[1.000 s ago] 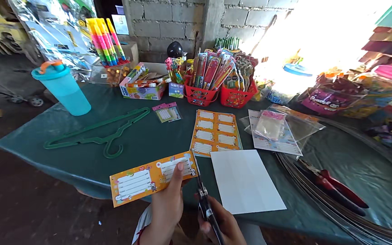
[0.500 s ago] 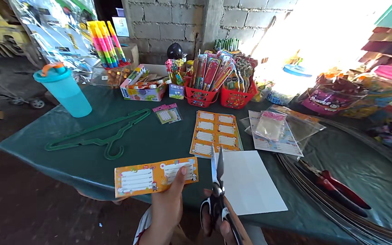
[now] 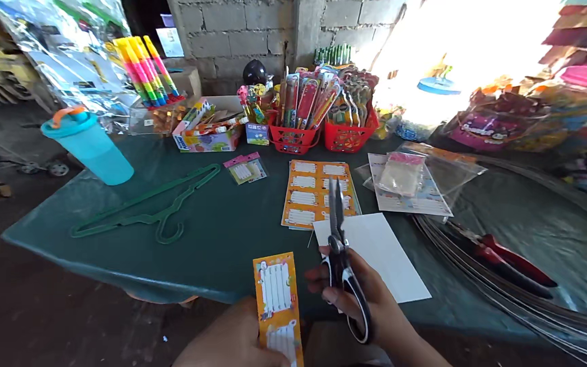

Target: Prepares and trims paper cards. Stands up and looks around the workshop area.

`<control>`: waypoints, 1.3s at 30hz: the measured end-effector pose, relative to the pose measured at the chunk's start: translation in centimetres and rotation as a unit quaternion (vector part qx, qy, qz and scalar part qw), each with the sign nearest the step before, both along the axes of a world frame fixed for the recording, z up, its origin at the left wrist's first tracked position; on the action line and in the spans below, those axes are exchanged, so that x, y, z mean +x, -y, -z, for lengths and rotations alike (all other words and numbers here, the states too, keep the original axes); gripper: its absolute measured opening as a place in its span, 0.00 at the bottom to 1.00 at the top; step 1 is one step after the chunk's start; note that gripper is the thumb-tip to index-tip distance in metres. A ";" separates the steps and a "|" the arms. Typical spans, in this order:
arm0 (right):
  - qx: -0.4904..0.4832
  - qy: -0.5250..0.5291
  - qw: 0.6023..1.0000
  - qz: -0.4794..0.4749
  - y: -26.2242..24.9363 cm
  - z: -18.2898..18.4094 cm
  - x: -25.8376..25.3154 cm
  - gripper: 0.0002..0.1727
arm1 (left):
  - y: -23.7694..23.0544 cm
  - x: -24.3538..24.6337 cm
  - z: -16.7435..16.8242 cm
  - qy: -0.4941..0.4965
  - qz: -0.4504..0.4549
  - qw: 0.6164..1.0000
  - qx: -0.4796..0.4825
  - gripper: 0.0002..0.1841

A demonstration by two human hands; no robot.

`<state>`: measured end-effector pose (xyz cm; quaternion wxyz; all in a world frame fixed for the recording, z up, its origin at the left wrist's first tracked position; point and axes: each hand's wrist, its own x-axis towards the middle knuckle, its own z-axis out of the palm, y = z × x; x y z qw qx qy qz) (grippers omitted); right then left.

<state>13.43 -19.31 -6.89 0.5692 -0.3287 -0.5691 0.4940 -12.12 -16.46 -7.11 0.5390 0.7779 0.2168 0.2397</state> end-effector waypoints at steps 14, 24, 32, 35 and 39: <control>-0.079 -0.081 0.994 -0.002 -2.7 -1.4 -2.3 0.33 | -0.5 -2.9 0.2 0.142 -0.020 0.987 -0.079 0.12; -0.101 -0.263 0.957 0.069 -3.0 -1.1 -6.4 0.32 | 1.4 4.5 2.5 0.283 -0.312 0.905 0.061 0.19; -0.053 -0.202 0.978 -0.003 -1.8 0.1 -4.5 0.30 | -0.9 7.0 -0.4 0.383 -0.416 0.824 -0.030 0.10; -0.056 -0.087 0.993 -0.055 0.3 1.1 -2.6 0.34 | -1.3 6.8 -1.3 0.401 -0.400 0.822 -0.059 0.09; -0.058 0.000 0.994 -0.095 3.1 2.8 -1.7 0.45 | -1.9 7.1 -2.0 0.419 -0.390 0.818 -0.053 0.12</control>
